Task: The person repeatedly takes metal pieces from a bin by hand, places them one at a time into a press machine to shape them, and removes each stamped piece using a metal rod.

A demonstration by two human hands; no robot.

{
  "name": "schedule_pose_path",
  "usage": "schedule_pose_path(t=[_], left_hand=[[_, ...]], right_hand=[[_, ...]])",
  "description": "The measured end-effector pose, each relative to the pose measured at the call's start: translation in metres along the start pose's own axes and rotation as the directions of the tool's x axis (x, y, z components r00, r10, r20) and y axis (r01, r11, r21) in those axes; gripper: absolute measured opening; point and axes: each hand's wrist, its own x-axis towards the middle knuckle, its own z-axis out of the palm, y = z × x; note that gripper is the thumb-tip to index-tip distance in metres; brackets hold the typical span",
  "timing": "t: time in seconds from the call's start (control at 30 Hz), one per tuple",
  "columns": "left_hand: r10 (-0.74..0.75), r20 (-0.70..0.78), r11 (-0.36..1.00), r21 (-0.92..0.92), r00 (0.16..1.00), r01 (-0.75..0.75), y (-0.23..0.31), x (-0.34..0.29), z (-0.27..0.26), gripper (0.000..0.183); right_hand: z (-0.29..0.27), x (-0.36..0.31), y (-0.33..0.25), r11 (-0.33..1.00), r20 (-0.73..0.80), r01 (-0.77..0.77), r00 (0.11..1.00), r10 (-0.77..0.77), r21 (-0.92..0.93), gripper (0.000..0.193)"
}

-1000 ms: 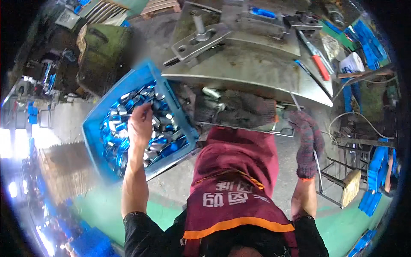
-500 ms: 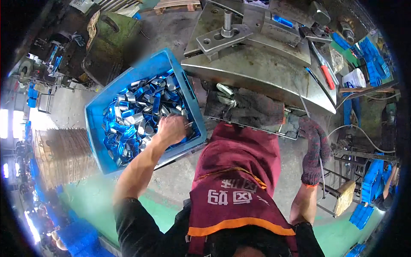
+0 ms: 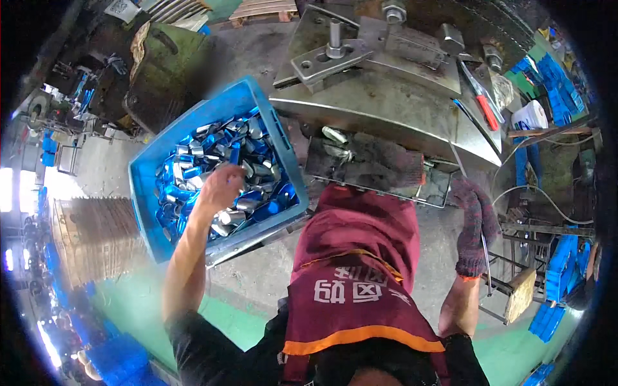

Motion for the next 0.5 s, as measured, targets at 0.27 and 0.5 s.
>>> schedule_pose_path(t=[0.27, 0.5], left_hand=[[0.317, -0.090, 0.621, 0.772, 0.944, -0.135, -0.030, 0.002, -0.003, 0.018], [0.181, 0.011, 0.778, 0.611, 0.983, -0.150, -0.052, 0.027, -0.030, 0.035]], right_hand=[[0.027, 0.085, -0.014, 0.963, 0.137, 0.126, 0.977, -0.162, 0.240, 0.034], [0.039, 0.171, -0.020, 0.934, 0.084, 0.236, 0.960, -0.267, 0.268, 0.023]])
